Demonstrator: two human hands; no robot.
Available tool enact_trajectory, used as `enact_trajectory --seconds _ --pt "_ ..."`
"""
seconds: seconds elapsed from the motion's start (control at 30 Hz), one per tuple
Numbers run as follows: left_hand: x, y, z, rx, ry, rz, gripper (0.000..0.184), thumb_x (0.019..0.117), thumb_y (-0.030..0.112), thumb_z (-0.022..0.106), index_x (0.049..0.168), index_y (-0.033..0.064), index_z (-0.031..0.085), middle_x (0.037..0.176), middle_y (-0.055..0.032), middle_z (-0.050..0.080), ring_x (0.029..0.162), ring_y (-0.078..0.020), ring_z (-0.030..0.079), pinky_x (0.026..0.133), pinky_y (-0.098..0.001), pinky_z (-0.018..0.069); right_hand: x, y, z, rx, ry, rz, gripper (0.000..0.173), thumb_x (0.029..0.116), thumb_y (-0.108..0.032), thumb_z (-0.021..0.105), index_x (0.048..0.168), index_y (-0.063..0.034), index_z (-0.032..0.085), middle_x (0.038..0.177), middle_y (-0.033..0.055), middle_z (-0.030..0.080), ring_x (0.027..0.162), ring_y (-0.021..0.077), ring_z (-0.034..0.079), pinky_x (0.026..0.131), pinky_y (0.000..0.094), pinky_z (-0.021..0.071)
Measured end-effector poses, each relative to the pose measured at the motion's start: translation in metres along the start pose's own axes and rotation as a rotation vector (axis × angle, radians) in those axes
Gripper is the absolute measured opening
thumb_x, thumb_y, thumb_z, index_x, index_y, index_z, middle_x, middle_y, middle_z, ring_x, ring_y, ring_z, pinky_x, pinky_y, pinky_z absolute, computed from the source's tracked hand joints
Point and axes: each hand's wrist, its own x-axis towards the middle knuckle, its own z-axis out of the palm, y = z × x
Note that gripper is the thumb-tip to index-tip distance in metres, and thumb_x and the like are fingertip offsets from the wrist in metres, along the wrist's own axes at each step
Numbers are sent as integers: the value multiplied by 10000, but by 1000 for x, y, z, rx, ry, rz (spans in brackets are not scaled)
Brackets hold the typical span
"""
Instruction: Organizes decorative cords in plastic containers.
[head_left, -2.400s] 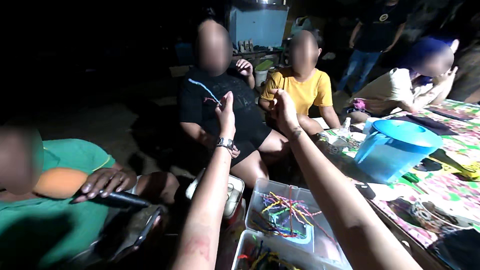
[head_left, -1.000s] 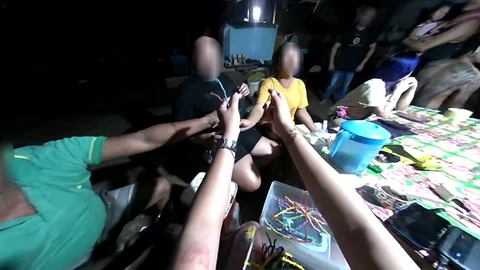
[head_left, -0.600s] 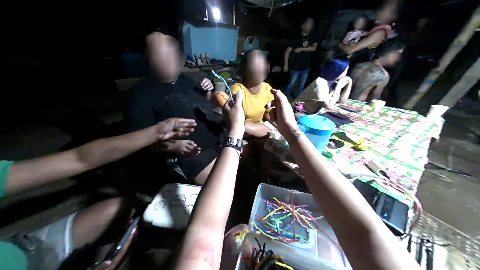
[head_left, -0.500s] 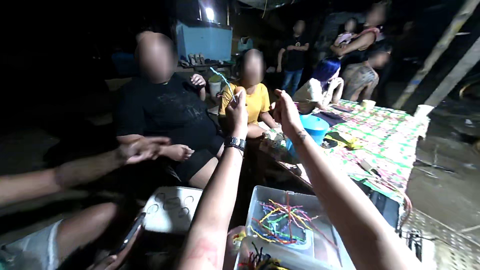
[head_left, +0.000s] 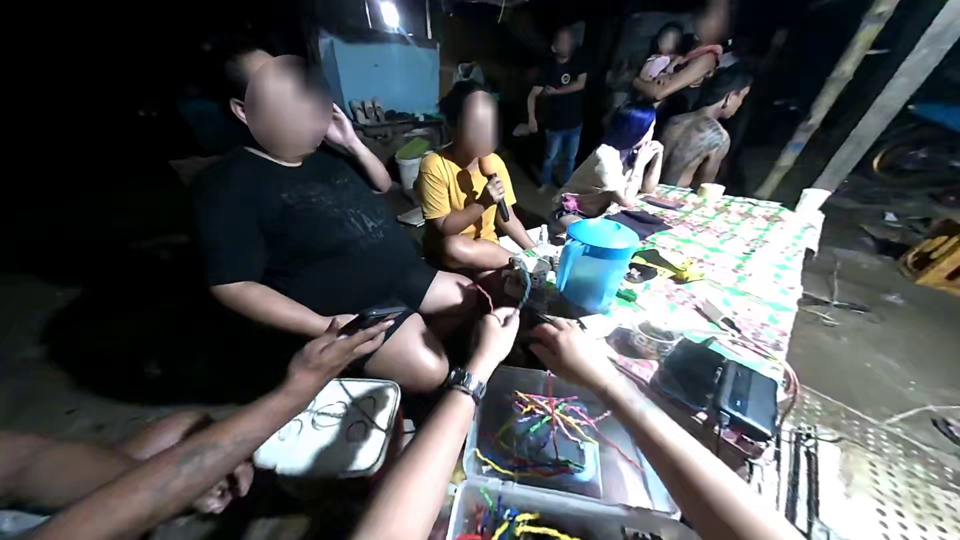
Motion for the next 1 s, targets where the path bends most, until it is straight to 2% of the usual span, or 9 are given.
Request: enact_trajectory --seconds 0.07,0.13,0.2,0.3,0.53,0.7,0.8,0.93,1.0 --pt "-15 -22 7 198 -144 -111 358 1037 240 541 1321 60 664 1268 -147 688 1198 -256 649 1069 -480 479 -6 4 24 -65 -175 127 554 1045 -513 489 1424 -121 585 1458 218 541 1390 459 449 1083 692 364" --pt "-27 -37 12 389 -287 -186 398 1032 289 550 1354 77 650 1326 -158 659 1259 -294 615 1086 -531 458 -8 7 42 -57 -368 171 569 1066 -522 425 1412 -98 580 1400 243 590 1322 475 532 1036 726 406" --pt "-35 -41 12 537 -369 -233 389 1037 344 531 1241 60 701 1265 -179 676 1219 -324 629 1033 -564 475 -6 6 50 -40 -476 172 515 1087 -470 392 1392 -97 575 1337 236 636 1273 454 584 1010 723 424" --pt "-44 -35 1 643 -391 -289 422 1049 381 486 1097 36 724 1181 -191 690 1149 -339 649 963 -579 492 -1 0 53 -11 -468 122 410 1087 -352 427 1349 -105 624 1308 216 656 1257 428 601 1000 698 450" --pt "-45 -26 -27 735 -517 -399 469 1063 377 461 1164 -17 696 1232 -249 662 1190 -386 627 998 -607 471 12 -19 74 1 -491 32 383 1070 -332 461 1323 -101 631 1292 216 662 1240 427 610 978 704 454" --pt "-45 7 -33 87 18 -291 393 1094 280 463 1212 -33 669 1171 -224 670 1104 -317 630 978 -514 470 33 -42 59 153 -542 -26 512 1086 -384 477 1346 39 597 1337 297 609 1291 450 562 1076 659 399" --pt "-56 12 -28 -242 286 -185 372 1105 243 436 1211 -13 685 1170 -163 675 1044 -212 609 931 -418 461 33 -66 38 321 -354 -61 460 1083 -354 484 1367 -9 594 1326 250 629 1273 392 587 1084 603 425" --pt "-72 -10 -31 -317 390 -58 352 1090 179 419 1205 -9 693 1147 -127 690 1008 -156 632 895 -349 498 11 -94 30 572 -100 -168 385 1065 -218 501 1383 -20 593 1342 195 633 1261 294 606 1099 497 451" --pt "-79 -13 -35 -363 373 -21 425 1103 179 332 1290 -44 642 1295 -177 653 1189 -201 610 1043 -380 459 1 -100 35 666 -56 -219 389 1062 -194 506 1386 9 577 1325 212 624 1216 286 617 1071 456 472"
